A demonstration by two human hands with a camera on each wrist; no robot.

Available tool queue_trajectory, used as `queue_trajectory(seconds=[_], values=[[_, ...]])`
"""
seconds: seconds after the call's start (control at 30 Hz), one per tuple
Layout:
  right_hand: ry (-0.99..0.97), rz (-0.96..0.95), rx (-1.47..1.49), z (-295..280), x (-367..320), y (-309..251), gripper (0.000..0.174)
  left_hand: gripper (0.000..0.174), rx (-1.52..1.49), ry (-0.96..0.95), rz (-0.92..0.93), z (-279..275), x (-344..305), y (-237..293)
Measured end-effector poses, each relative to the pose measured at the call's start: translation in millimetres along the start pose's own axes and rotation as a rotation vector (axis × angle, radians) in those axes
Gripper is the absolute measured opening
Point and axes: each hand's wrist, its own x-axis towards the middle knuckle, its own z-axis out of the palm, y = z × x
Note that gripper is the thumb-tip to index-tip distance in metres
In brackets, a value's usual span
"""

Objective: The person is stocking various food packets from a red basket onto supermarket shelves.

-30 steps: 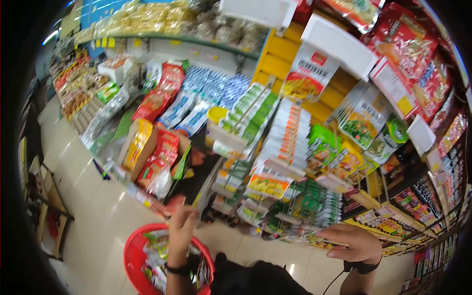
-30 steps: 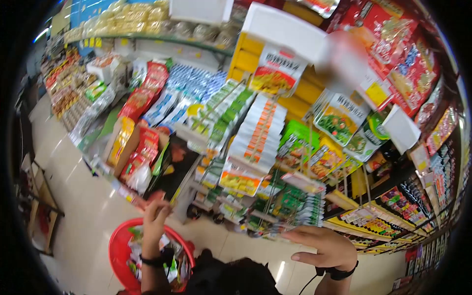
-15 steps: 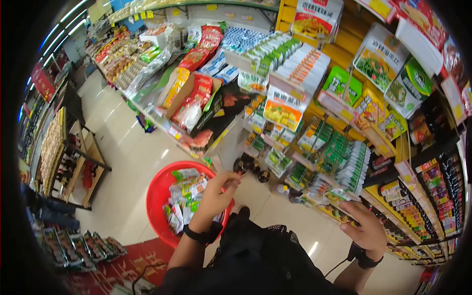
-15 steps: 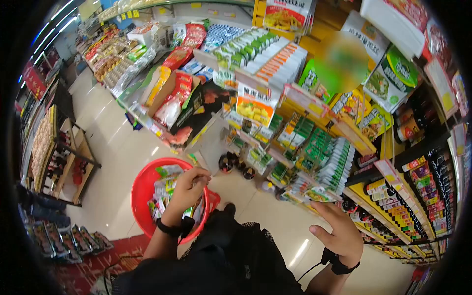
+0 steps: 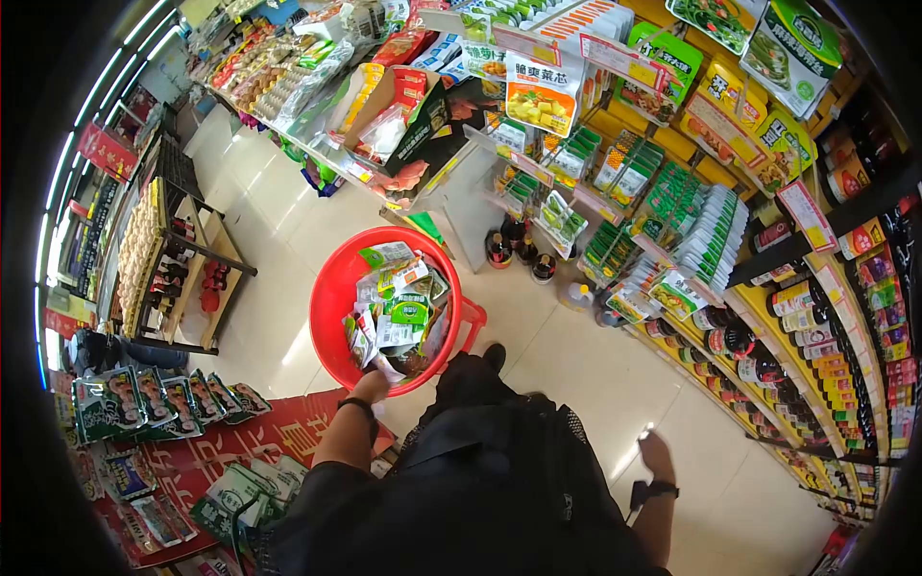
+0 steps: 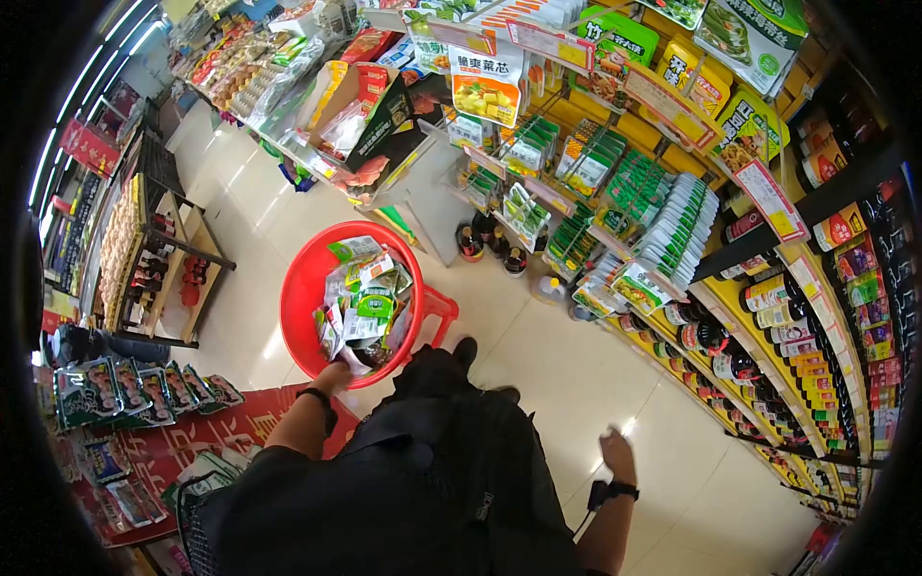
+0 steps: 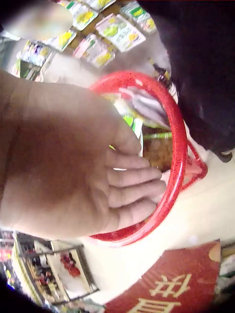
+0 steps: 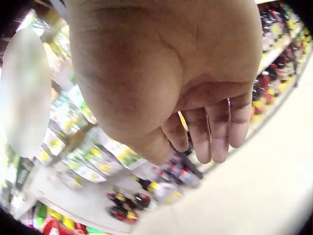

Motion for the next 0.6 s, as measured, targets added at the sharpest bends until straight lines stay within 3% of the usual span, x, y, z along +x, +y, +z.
queue_trajectory(seconds=[0.03,0.07,0.1,0.13,0.17,0.2,0.27,0.3,0.33,0.37,0.43,0.47,0.53,0.6], values=[[-0.097,0.113,0.183,18,-31,-2,0.039,0.011,0.085,-0.160,0.282,-66,-46,-11],[-0.371,0.476,0.553,60,-59,24,0.032,0.010,-0.137,-0.253,0.196,-67,-62,-12],[-0.506,0.650,1.105,90,-98,46,0.018,0.012,-0.154,-0.101,0.312,-57,-67,-14],[-0.687,0.656,1.121,116,-124,49,0.014,0.015,-0.169,0.052,0.421,-44,-68,-16],[-0.872,0.650,1.120,141,-149,50,0.016,0.017,-0.650,-0.024,0.107,-51,-67,-10],[-0.619,1.063,0.946,113,-157,8,0.022,0.019,-1.117,-0.104,-0.223,-66,-58,3],[-0.373,0.028,0.393,115,-159,-19,0.028,0.027,-1.833,-0.113,-0.619,-108,-32,16],[-0.473,0.418,0.650,103,-154,-33,0.026,0.033,-1.516,-0.062,-0.570,-119,-15,19],[-0.553,0.819,0.899,60,-128,-72,0.024,0.037,-1.443,0.091,-0.396,-154,-10,16],[-0.529,0.445,0.696,22,-99,-95,0.017,0.041,-1.362,0.242,-0.223,-187,-6,10],[-0.438,0.455,0.572,20,-56,-92,0.010,0.042,-1.444,0.119,-0.441,-199,21,-5],[-0.246,0.655,0.906,14,-39,-95,0.021,0.043,-1.477,0.052,-0.549,-200,31,-10],[-0.102,0.553,0.832,-16,3,-117,0.040,0.048,-1.407,0.084,-0.538,-206,42,-21],[-0.024,0.510,0.778,-71,32,-182,0.042,0.052,-1.368,0.069,-0.535,-204,56,-26]])
